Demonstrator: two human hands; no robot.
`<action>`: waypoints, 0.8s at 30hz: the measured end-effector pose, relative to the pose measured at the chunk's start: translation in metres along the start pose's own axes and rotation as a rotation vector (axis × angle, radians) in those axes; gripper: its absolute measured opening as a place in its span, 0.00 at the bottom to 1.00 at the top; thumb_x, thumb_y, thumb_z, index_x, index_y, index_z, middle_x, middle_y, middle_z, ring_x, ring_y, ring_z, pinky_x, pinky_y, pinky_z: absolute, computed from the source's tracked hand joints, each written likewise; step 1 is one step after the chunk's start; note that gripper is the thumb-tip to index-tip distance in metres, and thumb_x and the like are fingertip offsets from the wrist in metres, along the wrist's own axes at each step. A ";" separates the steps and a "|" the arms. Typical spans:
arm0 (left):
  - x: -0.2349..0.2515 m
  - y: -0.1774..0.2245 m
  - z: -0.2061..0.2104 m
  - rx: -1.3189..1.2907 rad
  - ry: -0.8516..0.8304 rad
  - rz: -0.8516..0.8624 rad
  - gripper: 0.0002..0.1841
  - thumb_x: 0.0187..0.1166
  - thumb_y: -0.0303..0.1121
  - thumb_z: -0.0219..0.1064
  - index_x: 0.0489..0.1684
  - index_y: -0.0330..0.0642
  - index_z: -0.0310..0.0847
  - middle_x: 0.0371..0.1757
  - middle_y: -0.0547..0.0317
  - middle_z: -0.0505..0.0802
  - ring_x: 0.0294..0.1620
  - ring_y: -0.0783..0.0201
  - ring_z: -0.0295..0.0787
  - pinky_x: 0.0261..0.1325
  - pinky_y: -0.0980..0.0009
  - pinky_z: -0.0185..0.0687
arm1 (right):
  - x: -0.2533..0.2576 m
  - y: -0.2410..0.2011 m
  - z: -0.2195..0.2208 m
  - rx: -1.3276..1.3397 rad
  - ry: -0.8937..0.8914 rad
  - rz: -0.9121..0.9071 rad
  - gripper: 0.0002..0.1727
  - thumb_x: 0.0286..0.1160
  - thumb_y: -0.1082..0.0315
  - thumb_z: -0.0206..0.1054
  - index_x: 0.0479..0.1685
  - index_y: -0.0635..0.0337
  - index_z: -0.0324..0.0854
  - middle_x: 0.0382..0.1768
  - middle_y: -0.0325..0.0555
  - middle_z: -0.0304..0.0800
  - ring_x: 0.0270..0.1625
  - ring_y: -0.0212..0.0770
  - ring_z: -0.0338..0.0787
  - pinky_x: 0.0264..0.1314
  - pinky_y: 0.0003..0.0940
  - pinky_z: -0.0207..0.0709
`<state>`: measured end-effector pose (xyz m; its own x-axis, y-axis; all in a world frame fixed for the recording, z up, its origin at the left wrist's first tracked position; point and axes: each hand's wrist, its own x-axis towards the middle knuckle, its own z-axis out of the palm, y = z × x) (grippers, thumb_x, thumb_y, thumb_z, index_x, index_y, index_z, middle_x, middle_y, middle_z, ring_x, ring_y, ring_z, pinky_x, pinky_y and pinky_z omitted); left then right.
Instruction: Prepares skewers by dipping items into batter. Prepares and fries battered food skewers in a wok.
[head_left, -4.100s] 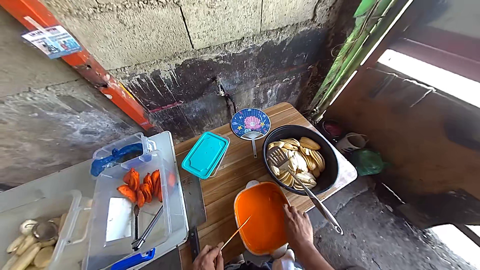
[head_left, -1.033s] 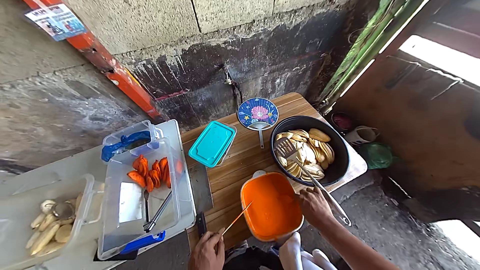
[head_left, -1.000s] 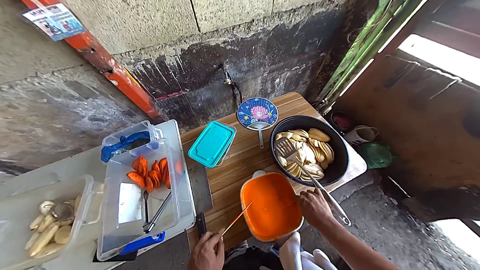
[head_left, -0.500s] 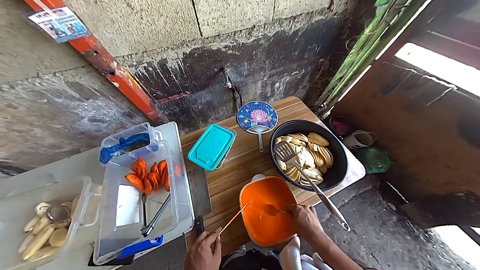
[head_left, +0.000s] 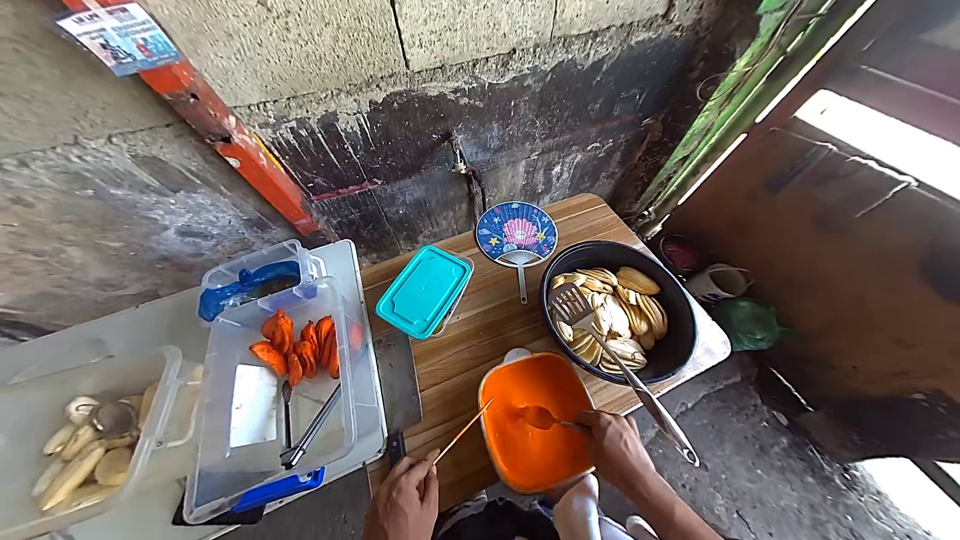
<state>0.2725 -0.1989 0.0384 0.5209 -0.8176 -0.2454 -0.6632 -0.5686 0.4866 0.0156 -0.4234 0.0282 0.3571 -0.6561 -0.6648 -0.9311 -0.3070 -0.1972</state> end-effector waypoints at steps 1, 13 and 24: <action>0.000 -0.001 0.000 0.000 -0.009 -0.006 0.16 0.82 0.34 0.63 0.61 0.48 0.94 0.51 0.47 0.96 0.52 0.49 0.95 0.58 0.52 0.89 | -0.001 0.007 -0.003 -0.046 0.011 -0.002 0.18 0.92 0.56 0.53 0.63 0.44 0.89 0.61 0.45 0.95 0.71 0.50 0.88 0.83 0.58 0.65; -0.003 0.003 -0.001 -0.001 -0.059 -0.026 0.16 0.83 0.35 0.62 0.61 0.48 0.94 0.53 0.47 0.96 0.53 0.50 0.95 0.59 0.53 0.88 | 0.023 0.000 -0.004 -0.152 -0.037 -0.176 0.18 0.90 0.65 0.52 0.61 0.48 0.89 0.61 0.49 0.93 0.70 0.52 0.87 0.78 0.60 0.67; 0.007 0.027 0.005 -0.022 -0.243 -0.002 0.18 0.85 0.37 0.59 0.64 0.49 0.92 0.57 0.50 0.96 0.58 0.52 0.94 0.65 0.52 0.86 | 0.040 0.014 -0.019 -0.222 -0.029 -0.156 0.17 0.90 0.65 0.53 0.60 0.55 0.88 0.59 0.55 0.93 0.68 0.58 0.87 0.82 0.64 0.63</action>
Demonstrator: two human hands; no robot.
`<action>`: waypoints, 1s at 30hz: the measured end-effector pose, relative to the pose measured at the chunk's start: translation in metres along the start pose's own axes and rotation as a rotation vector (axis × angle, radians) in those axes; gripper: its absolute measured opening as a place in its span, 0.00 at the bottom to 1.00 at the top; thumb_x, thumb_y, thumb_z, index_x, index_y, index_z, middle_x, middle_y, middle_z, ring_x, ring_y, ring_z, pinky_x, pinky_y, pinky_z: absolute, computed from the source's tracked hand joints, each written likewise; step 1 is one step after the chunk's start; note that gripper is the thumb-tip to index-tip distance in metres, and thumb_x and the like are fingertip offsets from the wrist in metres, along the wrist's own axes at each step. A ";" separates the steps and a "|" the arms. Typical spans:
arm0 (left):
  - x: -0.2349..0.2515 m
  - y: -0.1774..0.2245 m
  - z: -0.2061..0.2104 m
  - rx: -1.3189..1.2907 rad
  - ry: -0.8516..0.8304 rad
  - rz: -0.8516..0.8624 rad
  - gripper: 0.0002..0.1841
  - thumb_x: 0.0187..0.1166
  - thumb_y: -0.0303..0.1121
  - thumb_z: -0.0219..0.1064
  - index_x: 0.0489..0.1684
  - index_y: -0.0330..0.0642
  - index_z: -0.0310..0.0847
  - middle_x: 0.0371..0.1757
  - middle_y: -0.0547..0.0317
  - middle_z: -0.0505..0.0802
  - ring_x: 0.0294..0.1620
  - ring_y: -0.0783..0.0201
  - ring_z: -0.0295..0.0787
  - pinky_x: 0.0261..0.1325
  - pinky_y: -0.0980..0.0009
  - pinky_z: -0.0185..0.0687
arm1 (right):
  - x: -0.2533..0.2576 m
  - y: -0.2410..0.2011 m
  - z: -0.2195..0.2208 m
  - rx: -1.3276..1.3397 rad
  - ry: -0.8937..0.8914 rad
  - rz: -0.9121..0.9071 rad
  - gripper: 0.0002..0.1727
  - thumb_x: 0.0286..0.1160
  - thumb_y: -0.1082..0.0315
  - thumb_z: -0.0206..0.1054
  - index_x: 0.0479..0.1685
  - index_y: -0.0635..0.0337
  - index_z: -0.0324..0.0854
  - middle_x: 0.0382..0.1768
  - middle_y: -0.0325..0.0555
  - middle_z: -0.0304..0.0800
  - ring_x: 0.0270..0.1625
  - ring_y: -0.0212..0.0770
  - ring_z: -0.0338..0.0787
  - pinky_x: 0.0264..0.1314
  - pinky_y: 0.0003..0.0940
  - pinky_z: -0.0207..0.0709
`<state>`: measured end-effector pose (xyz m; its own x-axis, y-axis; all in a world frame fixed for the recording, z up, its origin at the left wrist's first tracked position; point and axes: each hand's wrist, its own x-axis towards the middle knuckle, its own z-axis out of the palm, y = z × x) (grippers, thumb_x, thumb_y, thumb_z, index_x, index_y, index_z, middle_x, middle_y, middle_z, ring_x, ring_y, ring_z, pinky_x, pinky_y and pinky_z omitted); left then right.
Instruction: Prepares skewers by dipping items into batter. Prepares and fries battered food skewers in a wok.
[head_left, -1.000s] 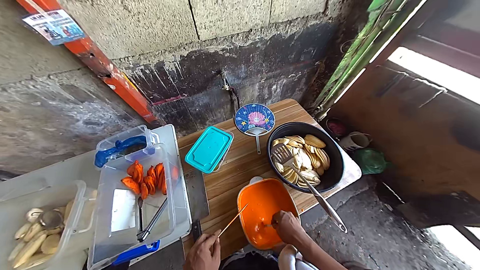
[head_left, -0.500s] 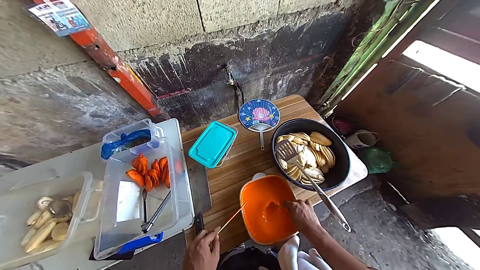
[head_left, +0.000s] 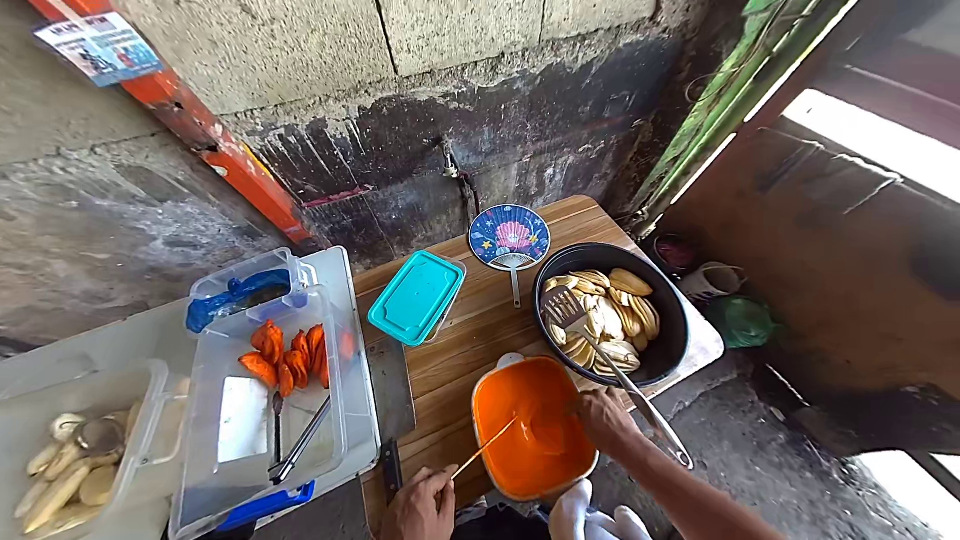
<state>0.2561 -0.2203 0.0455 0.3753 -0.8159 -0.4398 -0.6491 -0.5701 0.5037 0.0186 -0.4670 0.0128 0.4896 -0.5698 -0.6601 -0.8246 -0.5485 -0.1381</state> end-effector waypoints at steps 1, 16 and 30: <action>-0.001 0.002 0.000 -0.001 -0.001 -0.010 0.18 0.85 0.37 0.59 0.65 0.50 0.92 0.56 0.50 0.96 0.57 0.52 0.94 0.64 0.52 0.86 | 0.001 -0.005 -0.004 0.006 0.019 0.030 0.17 0.90 0.66 0.52 0.61 0.55 0.88 0.59 0.56 0.92 0.68 0.58 0.87 0.82 0.62 0.63; -0.004 -0.021 -0.009 -0.019 0.073 -0.063 0.17 0.83 0.37 0.61 0.62 0.48 0.93 0.51 0.47 0.97 0.54 0.51 0.94 0.63 0.53 0.85 | 0.009 -0.020 -0.004 0.077 -0.018 0.048 0.17 0.90 0.64 0.54 0.61 0.52 0.88 0.62 0.55 0.92 0.71 0.57 0.86 0.82 0.63 0.63; -0.010 -0.009 -0.013 -0.024 0.064 -0.077 0.18 0.84 0.37 0.61 0.64 0.50 0.93 0.52 0.49 0.97 0.55 0.52 0.94 0.64 0.53 0.86 | 0.001 -0.071 0.009 -0.076 -0.128 -0.215 0.18 0.79 0.76 0.58 0.61 0.58 0.88 0.61 0.59 0.91 0.70 0.61 0.85 0.81 0.67 0.64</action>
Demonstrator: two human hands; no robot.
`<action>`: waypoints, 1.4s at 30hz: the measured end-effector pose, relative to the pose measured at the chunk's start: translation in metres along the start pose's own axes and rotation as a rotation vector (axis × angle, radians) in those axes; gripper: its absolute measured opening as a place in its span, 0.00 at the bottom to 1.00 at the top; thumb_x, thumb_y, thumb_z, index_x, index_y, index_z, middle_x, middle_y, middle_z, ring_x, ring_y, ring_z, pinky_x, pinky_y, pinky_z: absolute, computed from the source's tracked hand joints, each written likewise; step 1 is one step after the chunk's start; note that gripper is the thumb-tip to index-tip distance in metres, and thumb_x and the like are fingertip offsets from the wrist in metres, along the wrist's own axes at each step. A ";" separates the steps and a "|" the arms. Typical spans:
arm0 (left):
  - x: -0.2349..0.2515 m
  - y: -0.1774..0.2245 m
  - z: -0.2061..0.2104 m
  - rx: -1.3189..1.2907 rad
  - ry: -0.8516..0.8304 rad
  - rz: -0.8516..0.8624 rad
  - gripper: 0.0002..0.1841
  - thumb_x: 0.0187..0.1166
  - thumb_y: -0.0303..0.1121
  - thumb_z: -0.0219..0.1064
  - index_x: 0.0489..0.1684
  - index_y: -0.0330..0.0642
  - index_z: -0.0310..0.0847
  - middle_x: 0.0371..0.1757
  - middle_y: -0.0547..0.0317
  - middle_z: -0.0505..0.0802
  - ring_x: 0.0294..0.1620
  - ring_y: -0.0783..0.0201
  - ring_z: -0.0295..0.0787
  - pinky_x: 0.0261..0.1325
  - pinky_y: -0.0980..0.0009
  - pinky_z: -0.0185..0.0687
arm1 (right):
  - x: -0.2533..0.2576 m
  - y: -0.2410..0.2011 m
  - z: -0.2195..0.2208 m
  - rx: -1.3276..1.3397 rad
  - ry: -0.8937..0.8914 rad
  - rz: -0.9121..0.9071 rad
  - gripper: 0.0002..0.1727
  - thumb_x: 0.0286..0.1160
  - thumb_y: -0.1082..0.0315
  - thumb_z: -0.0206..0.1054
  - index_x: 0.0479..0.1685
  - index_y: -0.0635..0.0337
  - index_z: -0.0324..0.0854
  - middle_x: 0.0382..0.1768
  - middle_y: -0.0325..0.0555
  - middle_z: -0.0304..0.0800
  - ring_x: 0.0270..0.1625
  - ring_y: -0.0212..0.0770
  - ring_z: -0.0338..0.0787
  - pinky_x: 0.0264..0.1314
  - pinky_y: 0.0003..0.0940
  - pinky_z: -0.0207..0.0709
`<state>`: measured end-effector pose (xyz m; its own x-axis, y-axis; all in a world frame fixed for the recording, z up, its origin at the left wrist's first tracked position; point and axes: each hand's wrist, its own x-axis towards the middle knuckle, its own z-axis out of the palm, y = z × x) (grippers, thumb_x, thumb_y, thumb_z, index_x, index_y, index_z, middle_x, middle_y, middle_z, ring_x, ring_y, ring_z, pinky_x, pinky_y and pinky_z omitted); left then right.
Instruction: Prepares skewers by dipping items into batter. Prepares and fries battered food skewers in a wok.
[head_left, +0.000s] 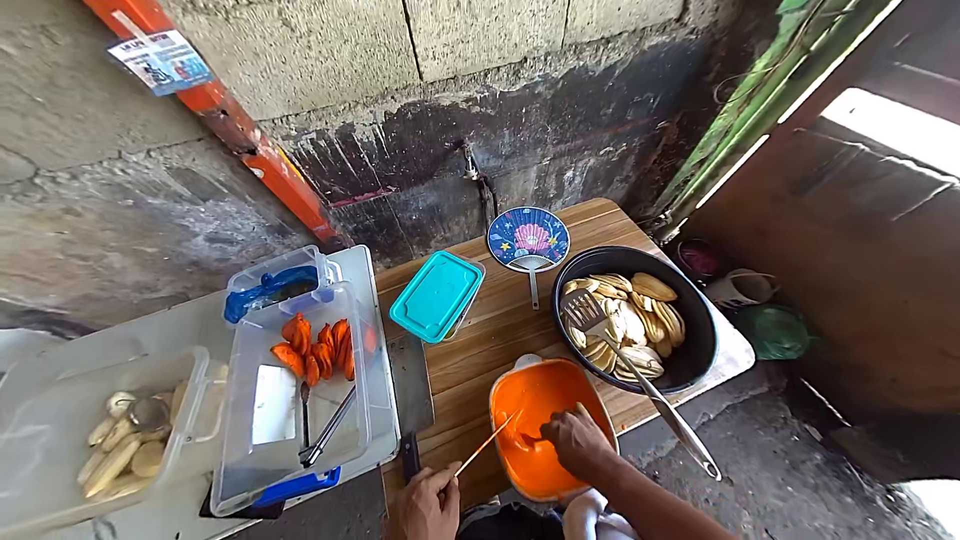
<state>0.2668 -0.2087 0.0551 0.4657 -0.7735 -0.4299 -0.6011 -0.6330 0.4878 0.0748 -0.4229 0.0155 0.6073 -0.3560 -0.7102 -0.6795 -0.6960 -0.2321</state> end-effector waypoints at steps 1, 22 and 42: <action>-0.003 0.000 0.000 -0.002 0.004 -0.012 0.17 0.84 0.38 0.61 0.64 0.51 0.93 0.52 0.50 0.97 0.54 0.53 0.94 0.63 0.54 0.86 | -0.005 0.005 0.003 -0.009 -0.050 0.026 0.16 0.78 0.76 0.60 0.59 0.59 0.88 0.61 0.60 0.91 0.70 0.62 0.85 0.81 0.69 0.64; 0.008 -0.012 -0.006 0.016 0.013 0.088 0.18 0.83 0.36 0.61 0.63 0.46 0.93 0.51 0.46 0.96 0.54 0.50 0.94 0.64 0.52 0.85 | -0.040 0.026 0.036 0.183 0.301 0.201 0.26 0.82 0.78 0.54 0.71 0.47 0.86 0.63 0.54 0.91 0.71 0.57 0.86 0.77 0.61 0.70; 0.040 0.026 -0.017 0.169 -0.071 0.037 0.18 0.84 0.38 0.60 0.65 0.48 0.92 0.54 0.46 0.96 0.57 0.49 0.94 0.66 0.48 0.84 | -0.024 0.023 0.042 0.409 0.359 0.395 0.26 0.81 0.75 0.56 0.78 0.50 0.81 0.70 0.59 0.86 0.75 0.61 0.82 0.79 0.64 0.69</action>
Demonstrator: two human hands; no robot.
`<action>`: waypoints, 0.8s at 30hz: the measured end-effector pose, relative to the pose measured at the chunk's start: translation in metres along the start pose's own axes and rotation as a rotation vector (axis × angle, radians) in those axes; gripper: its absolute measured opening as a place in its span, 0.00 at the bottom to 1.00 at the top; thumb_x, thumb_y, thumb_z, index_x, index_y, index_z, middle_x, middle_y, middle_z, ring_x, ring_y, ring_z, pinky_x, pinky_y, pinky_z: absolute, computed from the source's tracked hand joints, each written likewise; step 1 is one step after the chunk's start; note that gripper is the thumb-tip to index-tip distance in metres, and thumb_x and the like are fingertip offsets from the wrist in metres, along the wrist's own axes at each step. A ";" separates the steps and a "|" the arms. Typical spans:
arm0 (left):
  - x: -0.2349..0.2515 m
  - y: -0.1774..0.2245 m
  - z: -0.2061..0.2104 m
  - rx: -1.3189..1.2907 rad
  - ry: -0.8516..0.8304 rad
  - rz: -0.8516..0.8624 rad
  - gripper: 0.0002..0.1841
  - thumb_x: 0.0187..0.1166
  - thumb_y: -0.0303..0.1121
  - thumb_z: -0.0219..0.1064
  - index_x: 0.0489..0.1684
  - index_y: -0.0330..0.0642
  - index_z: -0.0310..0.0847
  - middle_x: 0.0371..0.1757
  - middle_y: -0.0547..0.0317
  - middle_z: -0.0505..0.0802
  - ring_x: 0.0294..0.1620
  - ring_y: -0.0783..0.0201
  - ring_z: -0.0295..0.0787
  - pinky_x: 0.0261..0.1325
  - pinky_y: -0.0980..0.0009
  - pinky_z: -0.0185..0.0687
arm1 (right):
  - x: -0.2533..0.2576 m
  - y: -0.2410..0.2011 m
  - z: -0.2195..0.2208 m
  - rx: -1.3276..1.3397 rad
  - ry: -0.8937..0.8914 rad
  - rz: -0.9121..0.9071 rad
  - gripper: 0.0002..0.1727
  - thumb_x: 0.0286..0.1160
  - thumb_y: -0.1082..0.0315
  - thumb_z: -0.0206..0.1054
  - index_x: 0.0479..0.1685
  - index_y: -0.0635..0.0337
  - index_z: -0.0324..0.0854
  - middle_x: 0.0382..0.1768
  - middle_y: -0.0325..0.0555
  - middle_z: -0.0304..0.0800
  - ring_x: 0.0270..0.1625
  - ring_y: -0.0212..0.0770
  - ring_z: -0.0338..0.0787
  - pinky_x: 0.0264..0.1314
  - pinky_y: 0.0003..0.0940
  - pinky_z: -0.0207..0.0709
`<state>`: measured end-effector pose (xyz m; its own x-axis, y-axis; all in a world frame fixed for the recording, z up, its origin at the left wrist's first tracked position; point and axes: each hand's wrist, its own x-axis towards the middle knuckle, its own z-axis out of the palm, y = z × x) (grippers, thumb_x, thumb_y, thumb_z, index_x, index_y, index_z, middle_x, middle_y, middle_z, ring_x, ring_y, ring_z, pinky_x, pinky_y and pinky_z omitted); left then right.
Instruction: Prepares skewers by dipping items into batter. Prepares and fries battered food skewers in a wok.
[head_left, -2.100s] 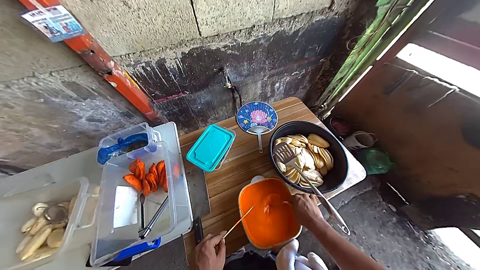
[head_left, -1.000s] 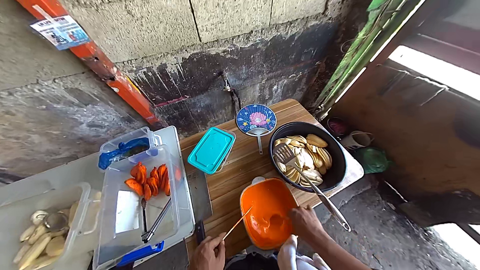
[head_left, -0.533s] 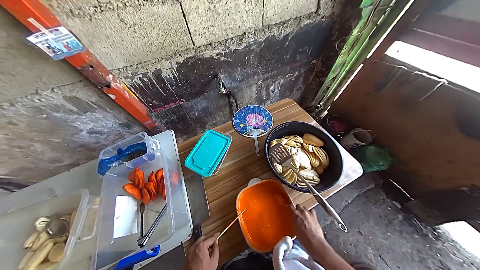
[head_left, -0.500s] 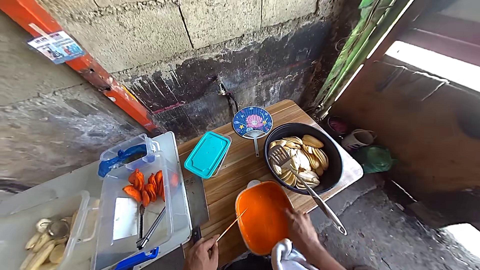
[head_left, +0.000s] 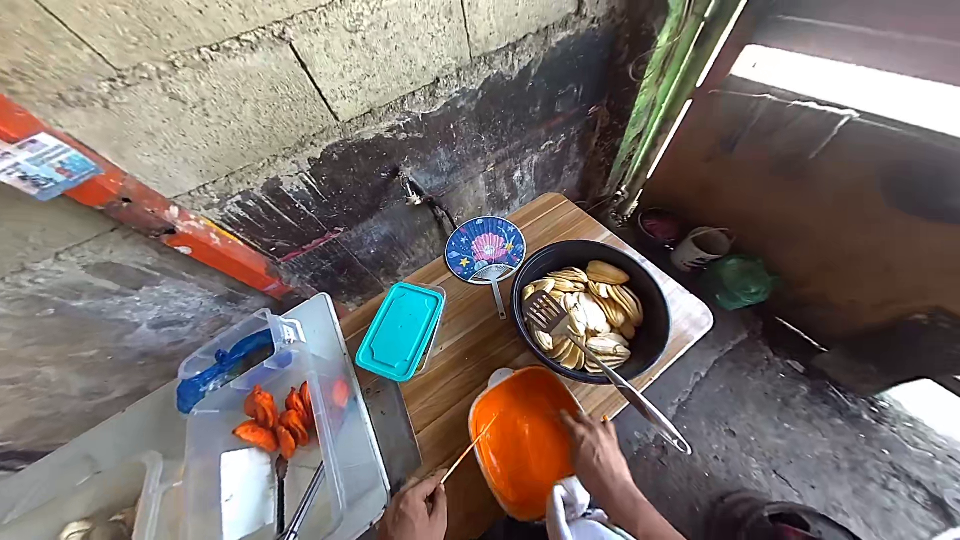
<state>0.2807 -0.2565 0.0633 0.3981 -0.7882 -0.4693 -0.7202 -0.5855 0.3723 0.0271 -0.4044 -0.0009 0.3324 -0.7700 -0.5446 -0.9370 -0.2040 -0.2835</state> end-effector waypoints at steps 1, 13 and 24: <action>0.004 -0.004 -0.005 0.004 -0.004 0.011 0.18 0.84 0.38 0.60 0.64 0.49 0.92 0.54 0.47 0.96 0.56 0.49 0.94 0.65 0.48 0.84 | 0.001 -0.001 0.000 -0.015 0.025 0.070 0.26 0.83 0.75 0.54 0.79 0.51 0.80 0.71 0.59 0.85 0.75 0.62 0.82 0.79 0.63 0.68; 0.048 -0.044 -0.034 0.055 -0.101 0.224 0.18 0.85 0.38 0.60 0.66 0.52 0.92 0.53 0.50 0.96 0.55 0.51 0.93 0.63 0.51 0.85 | -0.010 -0.041 0.031 0.122 0.004 0.189 0.31 0.75 0.77 0.58 0.80 0.48 0.79 0.71 0.58 0.85 0.75 0.61 0.82 0.79 0.64 0.69; 0.060 -0.010 -0.033 0.167 -0.196 0.235 0.18 0.86 0.40 0.58 0.67 0.58 0.91 0.59 0.53 0.95 0.62 0.53 0.91 0.68 0.53 0.82 | -0.043 -0.006 0.008 -0.160 0.183 0.296 0.22 0.81 0.77 0.58 0.69 0.53 0.86 0.60 0.57 0.91 0.68 0.60 0.86 0.75 0.61 0.71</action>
<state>0.3305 -0.3044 0.0583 0.1054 -0.8370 -0.5370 -0.8689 -0.3401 0.3596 0.0187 -0.3653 0.0180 0.0336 -0.9019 -0.4307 -0.9993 -0.0369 -0.0007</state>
